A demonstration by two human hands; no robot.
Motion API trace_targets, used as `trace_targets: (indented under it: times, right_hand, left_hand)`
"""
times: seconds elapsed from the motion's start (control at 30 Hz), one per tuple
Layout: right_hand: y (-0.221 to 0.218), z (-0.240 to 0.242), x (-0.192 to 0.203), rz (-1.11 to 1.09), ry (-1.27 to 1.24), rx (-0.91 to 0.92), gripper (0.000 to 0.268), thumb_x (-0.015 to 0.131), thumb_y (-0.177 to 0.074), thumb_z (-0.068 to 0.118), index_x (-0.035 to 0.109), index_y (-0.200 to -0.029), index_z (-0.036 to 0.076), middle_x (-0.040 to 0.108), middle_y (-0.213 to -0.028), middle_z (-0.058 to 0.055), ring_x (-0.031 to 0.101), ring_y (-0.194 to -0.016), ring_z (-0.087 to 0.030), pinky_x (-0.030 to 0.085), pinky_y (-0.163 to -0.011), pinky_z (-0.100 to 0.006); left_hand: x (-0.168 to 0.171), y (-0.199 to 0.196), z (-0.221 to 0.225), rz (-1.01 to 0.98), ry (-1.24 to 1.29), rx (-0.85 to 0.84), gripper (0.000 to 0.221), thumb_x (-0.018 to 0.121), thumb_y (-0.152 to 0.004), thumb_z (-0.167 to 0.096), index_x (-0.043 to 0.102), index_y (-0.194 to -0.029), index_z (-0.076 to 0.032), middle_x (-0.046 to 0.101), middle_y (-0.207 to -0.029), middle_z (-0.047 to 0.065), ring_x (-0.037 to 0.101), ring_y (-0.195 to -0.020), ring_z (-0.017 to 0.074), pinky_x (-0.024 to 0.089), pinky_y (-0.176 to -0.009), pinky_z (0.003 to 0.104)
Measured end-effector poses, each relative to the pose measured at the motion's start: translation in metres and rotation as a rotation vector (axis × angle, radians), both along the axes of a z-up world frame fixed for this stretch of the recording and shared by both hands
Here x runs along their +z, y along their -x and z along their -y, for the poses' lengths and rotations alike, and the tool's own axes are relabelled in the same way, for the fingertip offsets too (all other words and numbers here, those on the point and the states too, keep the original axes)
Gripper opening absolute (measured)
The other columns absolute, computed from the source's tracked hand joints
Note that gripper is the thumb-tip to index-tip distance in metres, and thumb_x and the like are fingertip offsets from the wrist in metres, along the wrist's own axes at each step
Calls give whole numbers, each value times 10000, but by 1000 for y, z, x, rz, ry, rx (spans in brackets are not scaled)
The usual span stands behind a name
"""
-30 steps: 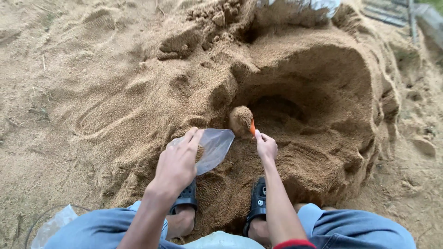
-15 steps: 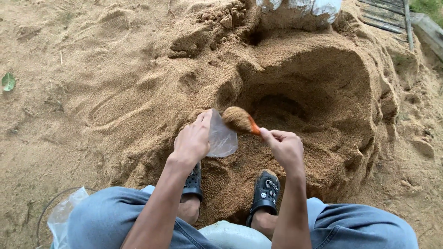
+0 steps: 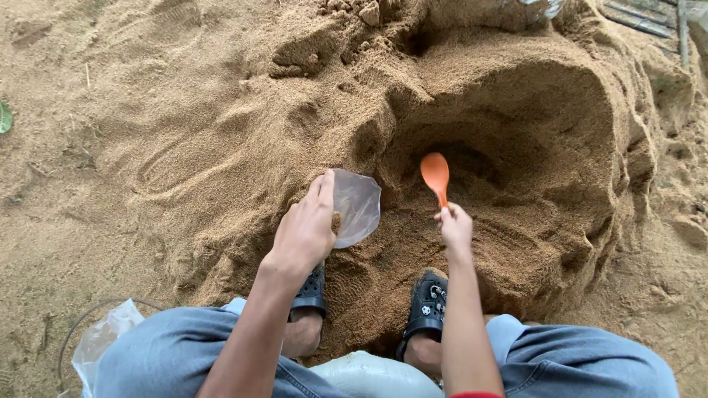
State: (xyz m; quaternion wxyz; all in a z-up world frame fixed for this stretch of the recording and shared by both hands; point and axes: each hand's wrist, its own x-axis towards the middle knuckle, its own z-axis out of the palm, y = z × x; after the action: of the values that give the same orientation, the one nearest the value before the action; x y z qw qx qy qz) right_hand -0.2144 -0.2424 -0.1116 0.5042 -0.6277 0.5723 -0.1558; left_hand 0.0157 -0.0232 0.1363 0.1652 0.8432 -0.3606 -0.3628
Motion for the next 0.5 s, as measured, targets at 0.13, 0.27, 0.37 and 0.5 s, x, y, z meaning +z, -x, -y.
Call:
trace_targets:
  times: [0.13,0.27,0.37,0.5]
  right_hand:
    - [30,-9,-105,-276,95,-96,221,606,-1024,186,730,-1194,120,725,-770,-26,676,-769,-191,469,-729,-368]
    - [-8,-55,-88,-271,-37,-35,268,573,-1047,158,709,-1275,119,750,-1018,-107,684,-897,-219,508,-776,-360]
    - [-18,-62,-105,-75,-103,164,292,641,-990,161,737,-1243,53,716,-886,-143,637,-771,-204,487,-701,-345]
    - [-22,-49,-80,-121,-93,74,229,716,-950,350,813,-1054,171,642,-625,-43,542,-568,-142,425,-546,-287]
  left_hand:
    - [4,-2,2,23,3,-45,932,403,-686,291,246,-1576,66,394,-1534,325,679,-1112,480,625,-897,534]
    - [7,-5,3,34,-6,-29,927,398,-698,309,256,-1579,60,407,-1529,322,662,-1166,446,619,-927,499]
    - [4,-7,2,50,23,-70,913,394,-707,302,256,-1578,66,414,-1518,332,589,-1278,438,550,-1033,514]
    - [7,-7,2,15,29,-61,918,417,-710,302,247,-1581,67,413,-1514,346,546,-1328,444,496,-1089,545]
